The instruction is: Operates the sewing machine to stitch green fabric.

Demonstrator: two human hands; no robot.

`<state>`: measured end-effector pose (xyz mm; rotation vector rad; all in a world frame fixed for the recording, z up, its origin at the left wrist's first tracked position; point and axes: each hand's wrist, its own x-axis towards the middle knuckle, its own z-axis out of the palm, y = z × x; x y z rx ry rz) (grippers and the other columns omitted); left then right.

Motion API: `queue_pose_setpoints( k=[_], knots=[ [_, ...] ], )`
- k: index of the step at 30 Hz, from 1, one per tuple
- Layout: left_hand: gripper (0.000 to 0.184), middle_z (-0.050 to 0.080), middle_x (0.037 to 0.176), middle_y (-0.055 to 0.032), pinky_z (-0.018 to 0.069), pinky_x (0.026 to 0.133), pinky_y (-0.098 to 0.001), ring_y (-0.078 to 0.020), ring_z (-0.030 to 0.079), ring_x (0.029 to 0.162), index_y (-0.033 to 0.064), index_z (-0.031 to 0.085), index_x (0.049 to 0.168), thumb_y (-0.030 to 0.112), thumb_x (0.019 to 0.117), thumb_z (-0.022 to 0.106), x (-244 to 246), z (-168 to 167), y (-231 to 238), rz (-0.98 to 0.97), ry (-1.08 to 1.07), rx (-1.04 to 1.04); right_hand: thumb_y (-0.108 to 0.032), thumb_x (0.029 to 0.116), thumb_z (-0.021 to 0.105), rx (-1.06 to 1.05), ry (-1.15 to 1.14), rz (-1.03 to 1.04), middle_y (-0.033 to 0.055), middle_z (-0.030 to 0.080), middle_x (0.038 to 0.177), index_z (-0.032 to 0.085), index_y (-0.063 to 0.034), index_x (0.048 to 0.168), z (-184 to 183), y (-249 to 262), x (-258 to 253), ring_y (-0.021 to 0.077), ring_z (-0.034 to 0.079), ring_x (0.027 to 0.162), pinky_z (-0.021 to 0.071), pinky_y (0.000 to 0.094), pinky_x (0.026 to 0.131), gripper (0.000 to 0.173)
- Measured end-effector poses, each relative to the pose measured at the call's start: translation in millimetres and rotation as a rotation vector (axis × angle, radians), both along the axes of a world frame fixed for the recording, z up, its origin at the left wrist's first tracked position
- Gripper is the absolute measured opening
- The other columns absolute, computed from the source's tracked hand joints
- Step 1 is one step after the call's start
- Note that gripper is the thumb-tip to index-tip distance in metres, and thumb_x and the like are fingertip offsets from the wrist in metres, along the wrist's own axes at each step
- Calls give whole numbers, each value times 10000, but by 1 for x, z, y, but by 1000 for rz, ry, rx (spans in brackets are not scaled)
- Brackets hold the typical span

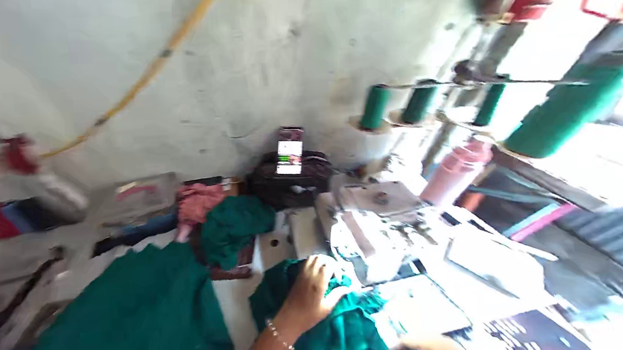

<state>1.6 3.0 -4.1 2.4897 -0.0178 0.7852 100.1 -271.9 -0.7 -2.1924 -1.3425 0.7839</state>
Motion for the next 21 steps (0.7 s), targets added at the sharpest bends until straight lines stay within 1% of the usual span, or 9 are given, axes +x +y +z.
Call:
queue_pose_setpoints(
  k=[2,4,6,9,12,15,17,19,21],
  knots=[
    [243,724,1095,-138,508,1032,-456,-303,660,1140,27,726,937,262,884,757,0,-5,2,-21,-30,-8,-180,998,627,332,-46,-147,119,754,929,768,-37,1059,19,21,2,257,719,796,586,499,745,210],
    [207,724,1062,-132,505,1018,-454,-292,661,1114,43,728,874,247,859,765,-2,-10,4,-43,-72,-43,-227,982,608,596,-134,-287,32,722,884,774,-83,993,15,48,6,103,659,732,565,299,676,220],
    [152,715,1063,-107,482,1047,-423,-258,643,1133,84,733,853,231,840,774,-4,-13,6,-77,-87,-82,-230,980,593,673,-120,-349,50,704,919,772,-68,984,8,72,9,100,660,796,565,285,722,241],
    [91,702,1098,-109,466,1069,-405,-245,619,1175,112,755,848,145,773,795,-7,-8,8,-111,-61,-135,-253,976,627,642,-78,-353,84,711,987,784,-80,1026,4,97,10,142,690,870,587,336,779,239],
    [102,695,1113,-95,465,1067,-395,-228,608,1183,129,761,847,168,768,813,-7,-5,8,-113,-29,-164,-280,962,669,568,-27,-282,123,716,1042,775,-58,1079,8,107,15,208,692,969,572,405,871,272],
    [132,718,1098,-41,466,1041,-439,-212,622,1169,150,766,855,247,786,823,-5,-1,7,-121,27,-166,-243,945,678,591,43,-285,90,704,907,739,-20,956,10,109,16,155,667,818,554,353,754,232],
    [136,735,1013,0,440,1014,-462,-204,620,1152,152,765,831,259,774,827,-5,7,6,-135,87,-187,-187,956,660,609,357,-395,-37,651,785,699,-54,944,14,107,14,-10,557,619,479,175,594,139],
    [153,719,918,40,383,999,-441,-167,593,1133,152,759,791,282,763,835,-4,15,6,-152,156,-249,-65,982,618,621,774,-553,-61,576,663,601,-63,943,22,104,13,-19,471,446,429,140,442,43],
    [185,711,920,53,353,1024,-426,-133,574,1148,145,750,780,308,772,838,-2,20,6,-155,210,-326,-26,993,587,633,910,-634,-61,556,630,574,-74,957,24,102,12,-6,457,416,422,146,421,61]
  ],
)
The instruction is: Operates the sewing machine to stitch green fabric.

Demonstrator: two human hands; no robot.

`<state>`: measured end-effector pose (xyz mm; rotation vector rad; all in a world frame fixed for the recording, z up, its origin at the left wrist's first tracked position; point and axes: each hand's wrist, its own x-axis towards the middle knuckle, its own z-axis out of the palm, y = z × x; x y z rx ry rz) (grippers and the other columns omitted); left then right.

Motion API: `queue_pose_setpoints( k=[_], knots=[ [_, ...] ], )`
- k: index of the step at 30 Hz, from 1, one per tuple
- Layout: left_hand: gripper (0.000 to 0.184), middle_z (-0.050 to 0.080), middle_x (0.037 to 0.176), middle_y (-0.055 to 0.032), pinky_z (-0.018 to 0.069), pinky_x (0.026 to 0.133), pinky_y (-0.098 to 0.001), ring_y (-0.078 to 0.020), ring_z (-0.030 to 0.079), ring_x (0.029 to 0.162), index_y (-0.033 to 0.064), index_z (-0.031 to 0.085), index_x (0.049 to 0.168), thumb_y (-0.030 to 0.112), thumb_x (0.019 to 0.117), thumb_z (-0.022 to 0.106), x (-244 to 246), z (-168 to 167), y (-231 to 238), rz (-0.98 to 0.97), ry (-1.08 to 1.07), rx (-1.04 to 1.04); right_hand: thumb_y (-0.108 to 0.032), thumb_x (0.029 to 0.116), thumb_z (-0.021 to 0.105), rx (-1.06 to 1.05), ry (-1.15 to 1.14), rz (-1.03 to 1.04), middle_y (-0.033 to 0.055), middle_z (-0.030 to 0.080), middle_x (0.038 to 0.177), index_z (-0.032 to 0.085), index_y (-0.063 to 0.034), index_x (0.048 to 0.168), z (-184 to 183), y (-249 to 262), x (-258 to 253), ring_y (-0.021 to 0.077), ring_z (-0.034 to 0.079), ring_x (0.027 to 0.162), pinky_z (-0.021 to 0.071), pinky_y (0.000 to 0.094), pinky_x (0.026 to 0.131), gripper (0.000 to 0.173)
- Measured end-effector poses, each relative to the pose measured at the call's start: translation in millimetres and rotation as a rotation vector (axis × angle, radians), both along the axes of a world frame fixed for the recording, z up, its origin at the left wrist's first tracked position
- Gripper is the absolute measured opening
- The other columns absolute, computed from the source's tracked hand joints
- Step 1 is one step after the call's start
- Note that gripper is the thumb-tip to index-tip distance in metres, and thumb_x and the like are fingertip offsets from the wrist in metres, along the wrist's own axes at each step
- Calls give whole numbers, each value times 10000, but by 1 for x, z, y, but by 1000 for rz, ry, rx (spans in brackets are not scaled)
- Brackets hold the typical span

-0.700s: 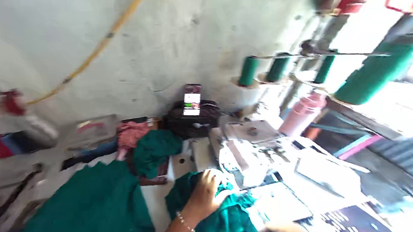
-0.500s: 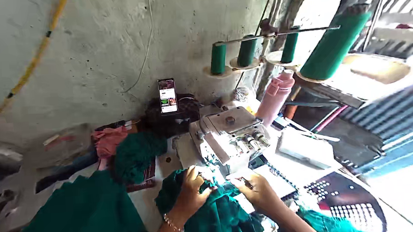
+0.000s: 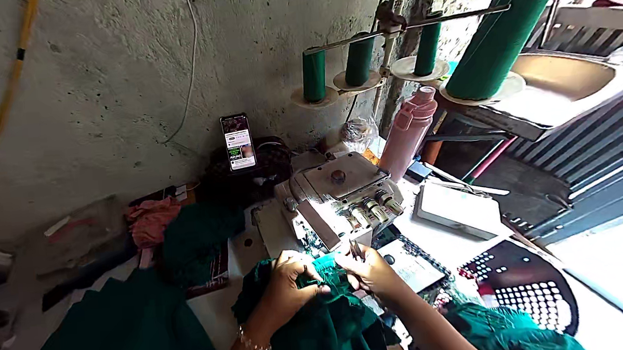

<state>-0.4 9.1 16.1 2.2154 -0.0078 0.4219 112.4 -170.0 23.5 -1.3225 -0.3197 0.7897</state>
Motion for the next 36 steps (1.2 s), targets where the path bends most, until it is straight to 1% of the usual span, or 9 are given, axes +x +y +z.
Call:
queue_pose_setpoints(
  k=[4,8,11,16,26,29,31,34,36],
  knots=[
    [188,708,984,64,308,1044,-476,-133,552,1171,156,762,841,327,792,823,2,7,-3,18,79,-52,-21,986,593,10,-63,5,-62,584,675,582,-68,993,-5,1,-1,-12,475,434,439,141,434,50],
    [157,708,998,83,296,1047,-468,-110,543,1174,184,794,867,325,800,813,3,7,-3,2,64,-66,-20,980,605,38,-61,47,-63,593,691,590,-79,994,-9,0,2,-14,481,449,438,139,442,63],
    [150,683,1091,77,296,1053,-478,-95,538,1175,205,809,890,334,813,798,4,5,-3,-1,71,-73,1,961,614,69,-44,47,-54,641,712,644,-56,1023,-14,2,0,-19,489,453,429,137,436,89],
    [162,714,1031,69,336,1046,-479,-105,589,1128,157,766,919,303,850,766,7,7,-4,77,103,-46,21,936,617,79,-159,-35,-68,653,746,671,-55,1002,-16,0,-3,-41,482,465,426,124,444,114],
    [141,703,965,105,296,1054,-479,-63,578,1077,175,770,930,292,850,768,10,9,-8,109,98,-135,3,943,602,117,-254,60,-98,649,789,664,-89,1016,-21,-5,5,-61,487,489,433,110,461,132],
    [219,691,975,75,304,1067,-495,-78,589,1068,144,735,994,310,854,762,11,8,-9,137,126,-139,2,944,598,136,-290,51,-101,656,821,664,-80,1020,-22,-6,2,-68,490,499,440,110,468,130],
    [319,677,996,28,307,1068,-521,-125,587,1081,103,695,1064,359,878,735,10,11,-9,138,170,-73,-2,944,596,137,-340,24,-95,670,852,672,-73,1020,-20,-8,-1,-71,495,507,444,108,472,128],
    [356,686,980,-13,352,1008,-517,-187,596,1073,87,758,953,432,923,672,8,9,-10,126,143,80,-13,945,602,136,-411,-23,-88,691,870,683,-63,1026,-18,-9,-5,-77,514,523,455,107,479,126],
    [329,694,978,-14,370,989,-507,-181,609,1056,90,743,931,409,927,665,8,6,-11,135,90,108,-50,940,631,133,-393,-46,-84,688,842,685,-59,1054,-18,-7,-8,-63,525,518,464,117,474,126]
  ],
)
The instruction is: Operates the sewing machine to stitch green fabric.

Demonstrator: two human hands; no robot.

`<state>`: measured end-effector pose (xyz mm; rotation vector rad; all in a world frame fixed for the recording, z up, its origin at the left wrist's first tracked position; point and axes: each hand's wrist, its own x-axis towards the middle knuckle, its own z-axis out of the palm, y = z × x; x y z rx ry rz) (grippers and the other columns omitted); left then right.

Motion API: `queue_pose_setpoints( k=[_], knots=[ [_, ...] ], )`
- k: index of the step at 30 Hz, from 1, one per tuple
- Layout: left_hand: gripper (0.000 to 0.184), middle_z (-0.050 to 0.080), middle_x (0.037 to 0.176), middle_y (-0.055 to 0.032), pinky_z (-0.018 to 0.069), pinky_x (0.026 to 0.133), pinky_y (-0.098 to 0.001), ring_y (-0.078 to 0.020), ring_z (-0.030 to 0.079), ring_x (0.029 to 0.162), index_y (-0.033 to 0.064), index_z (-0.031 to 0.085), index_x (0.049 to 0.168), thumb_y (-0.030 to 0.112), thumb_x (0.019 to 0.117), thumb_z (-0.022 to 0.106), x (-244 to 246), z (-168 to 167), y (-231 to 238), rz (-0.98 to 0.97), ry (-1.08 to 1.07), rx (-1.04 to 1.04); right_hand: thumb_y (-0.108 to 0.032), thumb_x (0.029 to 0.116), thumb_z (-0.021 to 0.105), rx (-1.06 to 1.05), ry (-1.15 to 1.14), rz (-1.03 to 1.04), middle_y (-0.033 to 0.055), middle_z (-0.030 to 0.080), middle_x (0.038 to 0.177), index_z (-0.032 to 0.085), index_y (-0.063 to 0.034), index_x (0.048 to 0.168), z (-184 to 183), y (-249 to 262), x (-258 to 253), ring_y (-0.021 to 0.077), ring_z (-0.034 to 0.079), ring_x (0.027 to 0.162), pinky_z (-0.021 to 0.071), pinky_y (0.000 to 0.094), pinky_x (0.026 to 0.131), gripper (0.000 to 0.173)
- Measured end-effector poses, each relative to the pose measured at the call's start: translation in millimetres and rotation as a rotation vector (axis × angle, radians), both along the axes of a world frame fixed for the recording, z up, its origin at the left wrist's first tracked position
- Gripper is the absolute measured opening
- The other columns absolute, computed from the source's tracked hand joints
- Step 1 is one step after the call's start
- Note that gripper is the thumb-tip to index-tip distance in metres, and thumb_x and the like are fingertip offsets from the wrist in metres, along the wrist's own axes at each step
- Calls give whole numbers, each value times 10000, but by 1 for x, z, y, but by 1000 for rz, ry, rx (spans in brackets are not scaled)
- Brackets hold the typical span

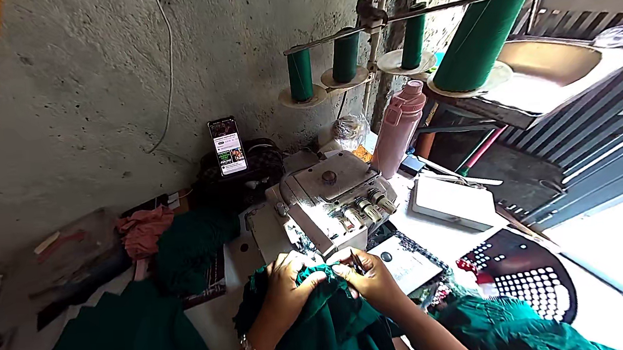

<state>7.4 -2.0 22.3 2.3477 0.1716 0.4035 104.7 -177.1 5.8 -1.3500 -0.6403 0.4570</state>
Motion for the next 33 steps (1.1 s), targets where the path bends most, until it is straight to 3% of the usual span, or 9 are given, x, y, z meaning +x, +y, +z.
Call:
queue_pose_setpoints(
  k=[4,8,12,16,19,23,27,30,33],
  knots=[
    [272,713,977,-15,379,1003,-511,-163,638,1045,84,736,962,344,921,668,-1,-5,-2,30,-73,9,-235,865,781,-52,6,-57,-116,656,768,701,-65,1104,-3,10,-9,-73,487,521,434,113,490,304],
    [258,711,943,-35,444,977,-380,-129,651,976,51,705,980,303,944,662,-7,-6,2,-14,-106,-22,-156,897,725,-15,-63,-219,-102,670,732,729,-92,876,-8,19,-15,-85,529,545,452,108,522,67],
    [293,732,903,-50,500,877,-362,-135,681,899,34,720,985,318,932,676,-13,-4,5,-2,-97,13,-140,891,727,-8,-3,-216,-112,646,690,720,-112,833,-5,20,-13,-78,517,530,436,112,509,65],
    [385,755,860,17,495,820,-335,-42,677,839,82,785,958,452,880,712,-8,2,2,38,-45,-74,-163,885,730,-81,-62,-195,-121,646,690,721,-117,828,2,15,-9,-97,539,584,444,100,563,74],
    [267,727,809,51,467,801,-284,10,641,807,99,774,864,347,917,693,-7,1,3,24,-44,-169,-188,886,730,-113,-88,-186,-123,638,678,725,-117,826,4,10,-9,-99,528,577,434,103,555,93],
    [322,658,789,15,447,757,-399,-106,628,773,122,767,799,376,939,627,-15,5,-10,129,-106,117,-267,882,722,-192,-147,-199,-142,585,629,699,-139,777,4,6,-10,-101,460,530,376,113,511,168],
    [359,676,840,-43,485,681,-408,-197,667,787,102,705,713,307,957,538,-14,8,-24,246,-133,424,-333,891,687,-302,-259,-242,-117,530,602,672,-134,748,4,8,-8,-62,434,521,357,151,503,246],
    [287,691,787,-52,525,671,-428,-225,688,749,87,776,810,266,920,581,-8,-4,-25,324,-126,443,-386,896,641,-456,-436,-319,-20,517,573,644,-97,691,-2,18,-4,88,487,516,392,306,499,354],
    [210,716,774,-45,553,722,-429,-208,711,769,74,751,797,251,865,661,-2,-11,-22,373,-126,340,-424,876,662,-498,-438,-315,-4,493,568,614,-87,685,-9,24,3,133,492,518,399,352,503,391]
  ],
)
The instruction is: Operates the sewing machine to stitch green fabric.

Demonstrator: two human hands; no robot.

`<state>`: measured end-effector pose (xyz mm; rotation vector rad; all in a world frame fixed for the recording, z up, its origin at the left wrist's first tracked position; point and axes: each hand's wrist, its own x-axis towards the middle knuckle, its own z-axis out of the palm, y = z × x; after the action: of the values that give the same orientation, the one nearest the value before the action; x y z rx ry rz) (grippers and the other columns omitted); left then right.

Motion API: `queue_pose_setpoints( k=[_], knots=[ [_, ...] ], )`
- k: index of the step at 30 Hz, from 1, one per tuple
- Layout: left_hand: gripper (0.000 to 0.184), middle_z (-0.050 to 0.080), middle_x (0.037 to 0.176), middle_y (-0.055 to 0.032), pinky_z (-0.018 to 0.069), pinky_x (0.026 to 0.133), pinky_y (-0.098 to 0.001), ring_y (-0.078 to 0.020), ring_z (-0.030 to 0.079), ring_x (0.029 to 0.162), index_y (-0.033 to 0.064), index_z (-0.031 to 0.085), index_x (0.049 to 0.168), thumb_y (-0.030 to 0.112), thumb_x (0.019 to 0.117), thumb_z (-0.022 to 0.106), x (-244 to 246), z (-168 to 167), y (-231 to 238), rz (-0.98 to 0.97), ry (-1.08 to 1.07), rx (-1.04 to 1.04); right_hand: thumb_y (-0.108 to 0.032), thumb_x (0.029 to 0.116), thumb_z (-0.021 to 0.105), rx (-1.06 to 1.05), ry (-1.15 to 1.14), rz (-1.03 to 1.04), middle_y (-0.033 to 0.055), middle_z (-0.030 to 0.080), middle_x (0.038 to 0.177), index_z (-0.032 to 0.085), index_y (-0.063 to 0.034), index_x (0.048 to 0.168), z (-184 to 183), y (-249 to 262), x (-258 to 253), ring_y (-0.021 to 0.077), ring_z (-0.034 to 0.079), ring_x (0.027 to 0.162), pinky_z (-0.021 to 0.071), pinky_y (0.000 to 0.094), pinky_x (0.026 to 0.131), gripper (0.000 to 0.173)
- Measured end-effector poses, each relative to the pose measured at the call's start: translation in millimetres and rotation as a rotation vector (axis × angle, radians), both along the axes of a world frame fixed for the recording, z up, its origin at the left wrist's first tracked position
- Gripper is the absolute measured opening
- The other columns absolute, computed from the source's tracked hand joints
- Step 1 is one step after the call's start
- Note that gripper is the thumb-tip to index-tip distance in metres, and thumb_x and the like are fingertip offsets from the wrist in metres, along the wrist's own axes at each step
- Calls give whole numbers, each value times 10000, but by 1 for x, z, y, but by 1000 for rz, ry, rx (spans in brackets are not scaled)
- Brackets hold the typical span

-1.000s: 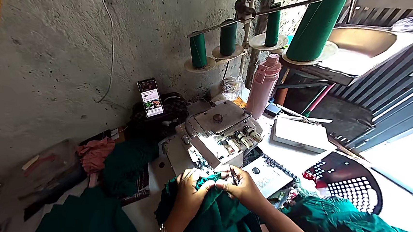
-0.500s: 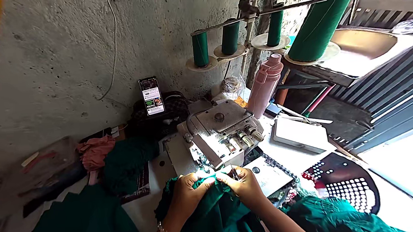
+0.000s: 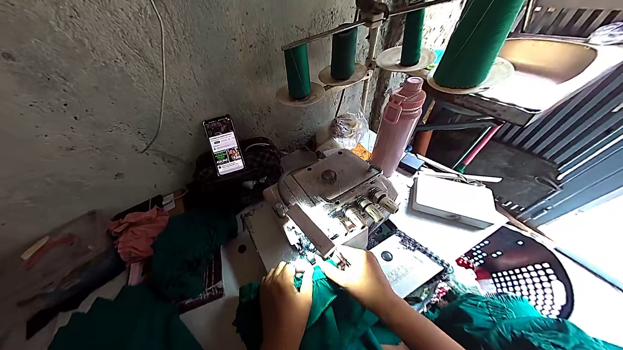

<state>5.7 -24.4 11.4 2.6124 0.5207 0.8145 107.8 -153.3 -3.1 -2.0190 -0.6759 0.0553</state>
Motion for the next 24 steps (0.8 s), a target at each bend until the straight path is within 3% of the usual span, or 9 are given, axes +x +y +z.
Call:
queue_pose_setpoints(
  k=[4,9,13,19,24],
  knots=[
    [144,672,762,-22,530,723,-377,-188,674,769,91,719,755,213,802,658,9,0,4,6,-24,-21,-414,846,689,-35,52,10,-4,512,593,625,-88,717,4,3,7,145,518,553,413,381,530,357],
    [179,681,915,-105,477,747,-498,-318,643,887,84,709,723,258,733,666,19,-2,9,36,-21,-33,-351,894,675,-200,-46,-15,103,599,640,666,-20,754,22,4,5,274,612,609,438,485,543,359],
    [252,678,1006,-140,444,733,-550,-389,612,965,67,720,753,310,714,664,22,-2,10,73,15,-33,-328,875,679,-214,-153,-39,124,625,638,681,-17,740,18,5,6,307,650,608,454,500,516,339],
    [335,654,976,-204,432,709,-590,-456,598,987,9,718,779,337,719,685,29,5,14,100,86,-8,-282,835,715,-223,-236,-87,130,657,658,696,-21,738,17,12,5,311,684,617,476,499,498,278],
    [382,652,1181,-216,414,788,-629,-475,567,1117,11,737,905,361,770,668,23,7,18,53,121,-50,-308,857,687,-195,-243,-79,128,640,636,687,-17,736,14,9,7,307,670,595,465,493,487,314]
  ],
)
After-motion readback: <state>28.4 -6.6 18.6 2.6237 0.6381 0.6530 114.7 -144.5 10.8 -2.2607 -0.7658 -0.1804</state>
